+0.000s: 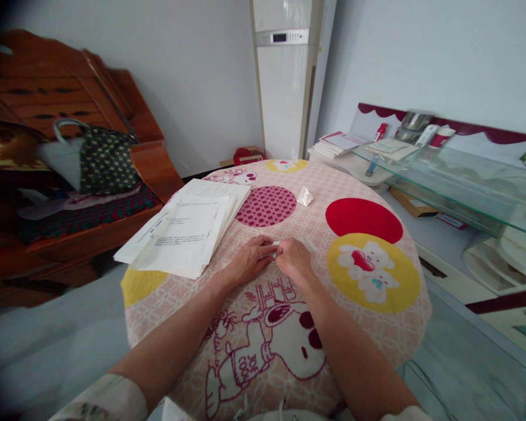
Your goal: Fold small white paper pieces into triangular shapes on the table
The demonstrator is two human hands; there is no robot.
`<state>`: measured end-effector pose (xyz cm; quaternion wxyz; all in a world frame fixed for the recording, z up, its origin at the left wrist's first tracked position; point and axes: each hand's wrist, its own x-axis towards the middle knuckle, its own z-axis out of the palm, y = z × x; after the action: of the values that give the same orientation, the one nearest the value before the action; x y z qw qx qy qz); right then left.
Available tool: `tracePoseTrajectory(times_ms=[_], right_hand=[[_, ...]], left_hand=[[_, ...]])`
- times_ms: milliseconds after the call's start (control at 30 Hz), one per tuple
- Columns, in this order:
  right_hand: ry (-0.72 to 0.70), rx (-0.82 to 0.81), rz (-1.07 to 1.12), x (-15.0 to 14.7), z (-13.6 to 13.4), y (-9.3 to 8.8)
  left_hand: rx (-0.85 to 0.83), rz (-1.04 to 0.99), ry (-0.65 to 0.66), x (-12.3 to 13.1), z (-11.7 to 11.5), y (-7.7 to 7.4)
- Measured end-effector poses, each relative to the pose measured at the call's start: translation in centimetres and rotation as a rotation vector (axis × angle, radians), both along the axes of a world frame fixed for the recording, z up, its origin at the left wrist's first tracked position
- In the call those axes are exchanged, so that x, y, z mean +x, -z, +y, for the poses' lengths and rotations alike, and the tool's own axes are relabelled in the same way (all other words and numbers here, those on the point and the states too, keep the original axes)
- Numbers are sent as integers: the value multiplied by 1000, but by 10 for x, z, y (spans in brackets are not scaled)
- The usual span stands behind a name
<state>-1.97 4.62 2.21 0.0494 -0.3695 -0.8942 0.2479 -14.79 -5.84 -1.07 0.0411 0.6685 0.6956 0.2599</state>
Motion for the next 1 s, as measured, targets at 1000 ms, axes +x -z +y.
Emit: tracePoseTrajectory(times_ms=[1000], right_hand=[[-52, -213, 281, 7, 11, 12]], left_hand=[[-30, -215, -67, -5, 4, 2]])
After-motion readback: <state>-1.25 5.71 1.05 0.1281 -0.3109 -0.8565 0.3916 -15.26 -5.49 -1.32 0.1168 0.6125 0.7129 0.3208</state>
